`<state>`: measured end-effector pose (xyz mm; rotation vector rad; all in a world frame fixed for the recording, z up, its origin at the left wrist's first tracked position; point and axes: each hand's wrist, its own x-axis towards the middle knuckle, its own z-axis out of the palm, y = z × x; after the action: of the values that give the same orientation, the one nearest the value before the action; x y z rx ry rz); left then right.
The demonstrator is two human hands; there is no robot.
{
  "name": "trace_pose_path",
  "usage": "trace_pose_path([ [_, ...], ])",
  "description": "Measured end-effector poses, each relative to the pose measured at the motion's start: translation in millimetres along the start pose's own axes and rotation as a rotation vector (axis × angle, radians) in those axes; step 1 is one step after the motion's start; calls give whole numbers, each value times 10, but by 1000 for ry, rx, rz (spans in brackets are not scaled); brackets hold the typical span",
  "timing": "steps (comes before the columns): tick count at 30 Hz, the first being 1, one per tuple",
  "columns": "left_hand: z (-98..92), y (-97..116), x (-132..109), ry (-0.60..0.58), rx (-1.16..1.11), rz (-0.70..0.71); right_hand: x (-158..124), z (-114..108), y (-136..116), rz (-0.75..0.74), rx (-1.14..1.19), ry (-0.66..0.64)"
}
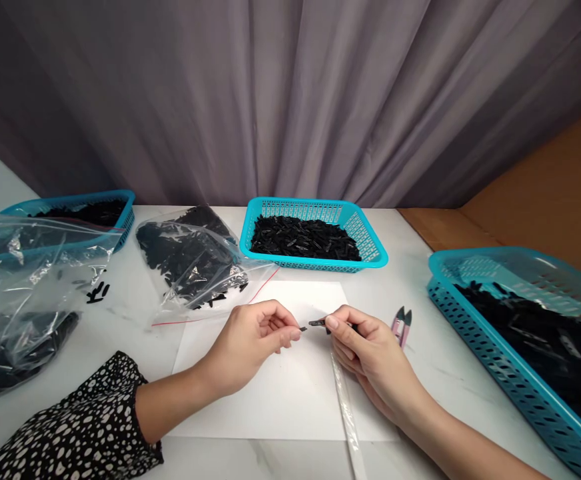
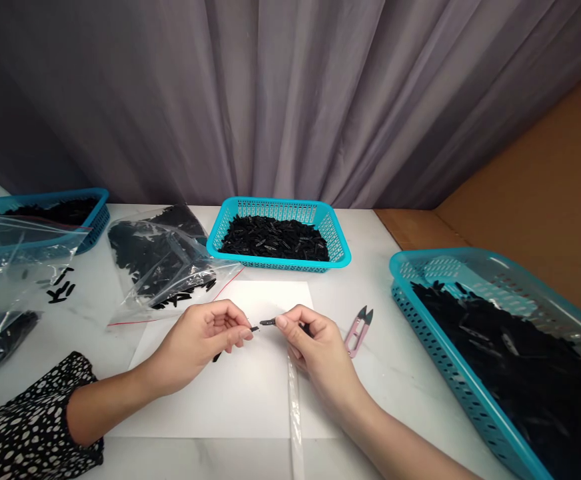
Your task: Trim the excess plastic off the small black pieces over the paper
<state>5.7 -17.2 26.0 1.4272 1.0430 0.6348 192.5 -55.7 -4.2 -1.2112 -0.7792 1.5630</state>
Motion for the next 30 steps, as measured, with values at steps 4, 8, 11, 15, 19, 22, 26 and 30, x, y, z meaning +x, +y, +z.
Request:
trace_pose_path([
  [4, -3, -20, 27, -17, -154, -69, -5, 9, -6, 16, 26, -1],
  [8, -8, -18, 35, -14, -219, -101, -20, 18, -46, -15, 115, -46],
  [11, -3, -23, 37, -15, -236, -103, -16, 14, -70, -50, 208, -103],
  [15, 3, -34, 33, -4, -260, -84, 11, 4, -52, -54, 149, -96],
  [19, 4, -10, 12, 2, -253, -62, 11, -3, -19, -136, -155, -43],
  [22, 25, 1, -3, -13, -246, -46, -23, 2, -11, -273, -384, -28],
  [26, 50, -21, -4, -44, -227, -32, -68, 18, -6, -333, -484, -31],
  [30, -97, 60, 12, -86, 88, 74, -76, 10, -8, -348, -506, 21],
])
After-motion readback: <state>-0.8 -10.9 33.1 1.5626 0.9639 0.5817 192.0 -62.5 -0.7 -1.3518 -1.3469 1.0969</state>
